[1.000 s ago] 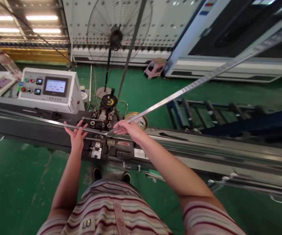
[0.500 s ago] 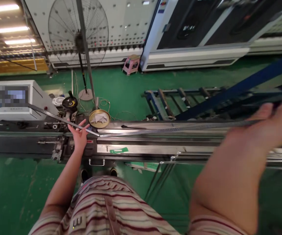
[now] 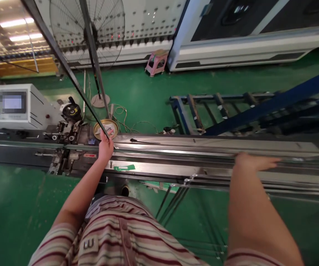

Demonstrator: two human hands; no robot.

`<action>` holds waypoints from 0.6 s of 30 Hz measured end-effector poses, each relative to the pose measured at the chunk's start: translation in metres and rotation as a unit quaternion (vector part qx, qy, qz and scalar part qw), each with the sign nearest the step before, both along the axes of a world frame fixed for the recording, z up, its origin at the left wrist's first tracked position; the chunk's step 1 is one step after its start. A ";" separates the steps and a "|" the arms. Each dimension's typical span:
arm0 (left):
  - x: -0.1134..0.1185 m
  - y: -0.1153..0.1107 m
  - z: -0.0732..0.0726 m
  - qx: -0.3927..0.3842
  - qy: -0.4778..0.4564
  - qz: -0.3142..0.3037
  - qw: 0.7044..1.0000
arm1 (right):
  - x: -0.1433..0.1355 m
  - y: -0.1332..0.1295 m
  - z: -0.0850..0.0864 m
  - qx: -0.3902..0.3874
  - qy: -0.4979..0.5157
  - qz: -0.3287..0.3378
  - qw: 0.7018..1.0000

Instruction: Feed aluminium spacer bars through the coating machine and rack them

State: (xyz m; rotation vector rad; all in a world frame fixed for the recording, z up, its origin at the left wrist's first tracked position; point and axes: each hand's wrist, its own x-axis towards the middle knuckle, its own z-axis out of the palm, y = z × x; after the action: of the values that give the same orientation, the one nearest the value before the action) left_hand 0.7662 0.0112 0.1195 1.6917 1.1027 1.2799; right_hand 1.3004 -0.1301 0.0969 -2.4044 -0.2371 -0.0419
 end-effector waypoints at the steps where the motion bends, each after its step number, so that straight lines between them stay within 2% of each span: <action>1: -0.003 0.001 -0.001 0.002 0.011 0.002 1.000 | -0.004 0.005 -0.009 -0.023 0.057 -0.057 0.996; 2: -0.009 0.003 -0.001 0.004 0.021 0.003 1.000 | -0.009 0.010 -0.018 -0.046 0.102 -0.098 0.989; 3: -0.016 0.004 -0.002 0.006 0.031 0.006 0.999 | -0.015 0.016 -0.026 -0.066 0.123 -0.112 0.984; 7: -0.065 0.016 0.000 0.017 0.062 0.026 0.998 | -0.057 0.040 -0.053 -0.150 0.117 -0.015 0.982; 9: -0.096 0.026 0.002 0.022 0.070 0.034 0.997 | -0.085 0.048 -0.063 -0.208 0.117 0.035 0.971; 12: -0.149 0.043 0.003 0.034 0.095 0.049 0.994 | -0.132 0.057 -0.071 -0.285 0.061 0.102 0.951; 18: -0.263 0.079 0.001 0.041 0.106 0.087 0.990 | -0.232 0.079 -0.082 -0.347 -0.033 0.207 0.914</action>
State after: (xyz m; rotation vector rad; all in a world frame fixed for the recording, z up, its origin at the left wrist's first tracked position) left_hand 0.5031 0.0901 0.1207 1.8594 1.3646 1.2878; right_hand 1.0683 -0.0512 0.0151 -2.9943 -0.9223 0.1877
